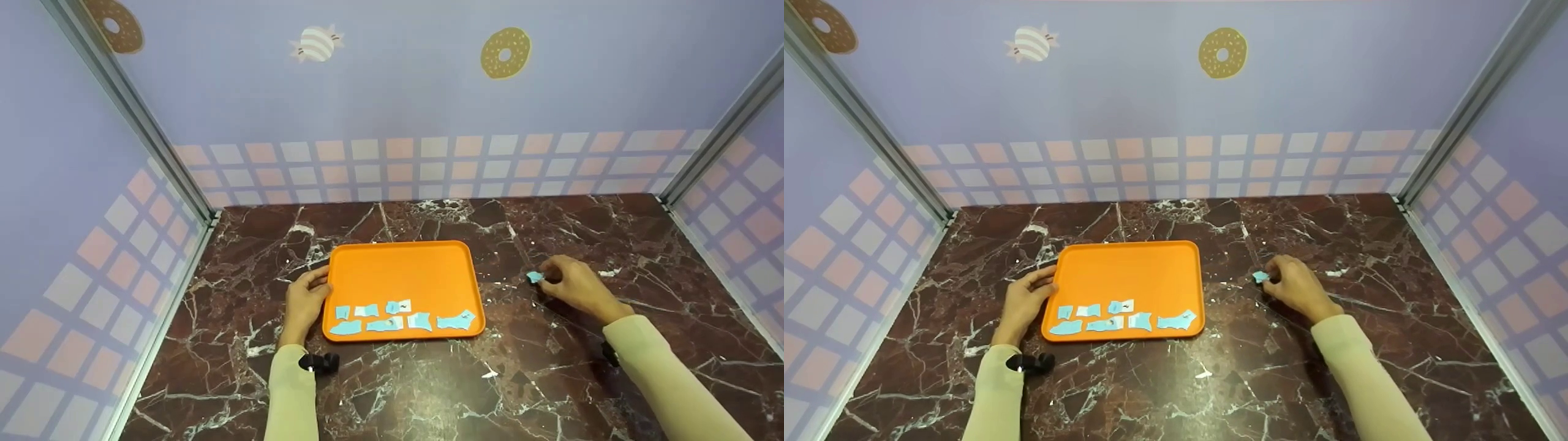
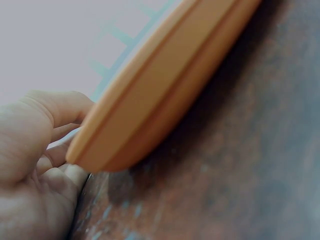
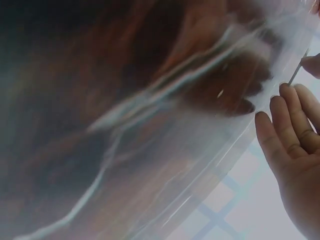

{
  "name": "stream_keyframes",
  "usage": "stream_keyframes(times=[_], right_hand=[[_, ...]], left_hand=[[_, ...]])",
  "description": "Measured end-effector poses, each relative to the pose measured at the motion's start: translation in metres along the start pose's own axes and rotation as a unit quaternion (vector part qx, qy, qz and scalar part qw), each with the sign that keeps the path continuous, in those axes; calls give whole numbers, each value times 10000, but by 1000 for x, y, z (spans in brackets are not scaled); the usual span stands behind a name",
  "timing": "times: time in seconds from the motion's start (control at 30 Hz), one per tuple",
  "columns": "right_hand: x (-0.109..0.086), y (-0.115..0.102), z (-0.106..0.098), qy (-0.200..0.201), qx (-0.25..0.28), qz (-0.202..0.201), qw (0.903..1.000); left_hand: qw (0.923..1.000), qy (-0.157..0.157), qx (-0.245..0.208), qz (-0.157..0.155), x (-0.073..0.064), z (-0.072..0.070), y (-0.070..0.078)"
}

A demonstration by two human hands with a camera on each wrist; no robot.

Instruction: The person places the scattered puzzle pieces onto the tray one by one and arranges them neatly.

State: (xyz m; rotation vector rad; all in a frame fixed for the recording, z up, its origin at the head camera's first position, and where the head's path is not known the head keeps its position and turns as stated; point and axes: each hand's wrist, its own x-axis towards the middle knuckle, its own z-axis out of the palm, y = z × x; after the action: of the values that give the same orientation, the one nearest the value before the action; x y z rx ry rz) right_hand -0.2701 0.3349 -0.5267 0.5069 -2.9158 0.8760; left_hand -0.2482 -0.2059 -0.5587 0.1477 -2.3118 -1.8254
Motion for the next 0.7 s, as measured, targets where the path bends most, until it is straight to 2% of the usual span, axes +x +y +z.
stream_keyframes(times=[0.37, 0.7], right_hand=[[11, -28, 10, 493, 37, -884, 9949], [18, -57, 22, 415, 95, -1133, 9926]], left_hand=[[10000, -8, -89, 3, -1, 1, 2], [10000, -4, -49, -46, 0, 1, 0]])
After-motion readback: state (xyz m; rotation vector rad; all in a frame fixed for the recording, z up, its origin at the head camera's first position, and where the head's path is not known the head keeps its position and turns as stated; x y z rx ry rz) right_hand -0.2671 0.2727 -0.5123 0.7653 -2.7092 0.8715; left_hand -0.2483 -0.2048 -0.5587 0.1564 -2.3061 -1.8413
